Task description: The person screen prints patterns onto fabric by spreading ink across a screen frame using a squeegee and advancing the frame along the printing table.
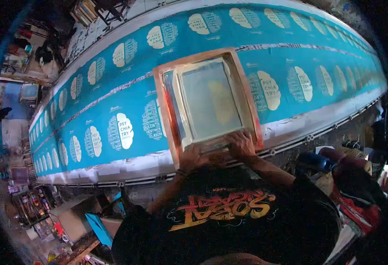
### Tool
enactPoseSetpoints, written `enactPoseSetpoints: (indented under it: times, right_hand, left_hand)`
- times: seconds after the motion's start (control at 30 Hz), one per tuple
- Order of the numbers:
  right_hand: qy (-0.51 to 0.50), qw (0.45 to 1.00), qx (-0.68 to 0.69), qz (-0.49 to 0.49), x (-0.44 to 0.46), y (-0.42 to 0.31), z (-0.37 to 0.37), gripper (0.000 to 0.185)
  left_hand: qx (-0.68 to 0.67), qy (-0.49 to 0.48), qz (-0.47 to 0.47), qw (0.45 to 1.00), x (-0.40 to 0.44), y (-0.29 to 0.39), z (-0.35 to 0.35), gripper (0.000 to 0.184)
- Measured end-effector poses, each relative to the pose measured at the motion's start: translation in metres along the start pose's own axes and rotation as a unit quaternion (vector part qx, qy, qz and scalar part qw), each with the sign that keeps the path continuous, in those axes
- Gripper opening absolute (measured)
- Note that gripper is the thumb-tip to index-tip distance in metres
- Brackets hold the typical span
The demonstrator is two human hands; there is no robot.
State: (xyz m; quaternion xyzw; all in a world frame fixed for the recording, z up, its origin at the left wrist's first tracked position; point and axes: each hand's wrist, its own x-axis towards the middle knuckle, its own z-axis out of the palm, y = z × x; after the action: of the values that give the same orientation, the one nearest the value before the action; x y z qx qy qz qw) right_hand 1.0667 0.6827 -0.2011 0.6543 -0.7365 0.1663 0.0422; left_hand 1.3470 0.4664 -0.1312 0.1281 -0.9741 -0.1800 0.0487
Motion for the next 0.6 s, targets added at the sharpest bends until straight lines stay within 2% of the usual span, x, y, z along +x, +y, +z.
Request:
enactPoseSetpoints:
  times: [0.03,0.07,0.13,0.2,0.23,0.3,0.33,0.37,0.4,0.43,0.5,0.53,0.57,0.6]
  right_hand:
    - [0.010,0.993,0.110,0.040,0.007,-0.019,-0.050,0.033]
    - [0.016,0.993,0.108,0.043,0.016,-0.029,-0.069,0.033]
    - [-0.030,0.997,0.015,0.063,0.044,-0.033,-0.100,0.024]
    - [-0.054,0.995,0.059,0.066,0.057,-0.032,-0.132,0.021]
    - [-0.079,0.989,0.106,0.066,0.064,-0.031,-0.147,0.018]
    - [-0.059,0.995,0.067,0.053,0.050,-0.040,-0.161,0.017]
    - [-0.030,0.994,0.093,0.049,0.037,-0.039,-0.154,0.017]
    - [-0.001,0.992,0.121,0.045,0.025,-0.038,-0.146,0.018]
    - [-0.031,0.990,0.122,0.069,0.016,-0.038,-0.138,0.021]
    - [-0.035,0.989,0.122,0.069,0.016,-0.030,-0.124,0.021]
    - [0.026,0.998,0.058,0.017,0.027,-0.016,-0.097,0.028]
    - [-0.053,0.996,0.051,0.055,0.056,-0.015,-0.101,0.032]
    - [-0.131,0.986,0.043,0.091,0.095,-0.007,-0.108,0.036]
    - [-0.059,0.993,0.054,0.085,0.120,0.015,-0.079,0.038]
  left_hand:
    - [-0.089,0.040,-0.065,0.993,-0.009,-0.009,0.020,0.056]
    - [-0.179,0.078,-0.127,0.973,-0.017,-0.020,0.043,0.055]
    - [-0.356,0.148,-0.242,0.890,-0.024,-0.038,0.075,0.051]
    - [-0.310,0.245,-0.289,0.872,-0.018,-0.050,0.056,0.053]
    - [-0.175,0.309,-0.273,0.894,-0.005,-0.060,0.028,0.057]
    - [0.068,0.333,-0.330,0.881,0.008,-0.052,-0.019,0.060]
    - [0.064,0.331,-0.331,0.881,0.006,-0.061,-0.020,0.060]
    - [0.013,0.255,-0.359,0.898,0.001,-0.071,-0.021,0.059]
    - [-0.037,0.174,-0.384,0.906,-0.004,-0.078,-0.017,0.058]
    - [-0.040,0.172,-0.386,0.905,-0.006,-0.084,-0.009,0.058]
    - [-0.061,0.310,-0.267,0.910,-0.010,-0.096,0.003,0.058]
    - [-0.161,0.253,-0.359,0.884,-0.003,-0.063,-0.030,0.057]
    - [-0.159,0.252,-0.362,0.883,-0.001,-0.065,-0.025,0.057]
    - [-0.451,0.347,-0.366,0.736,0.000,-0.073,-0.012,0.059]
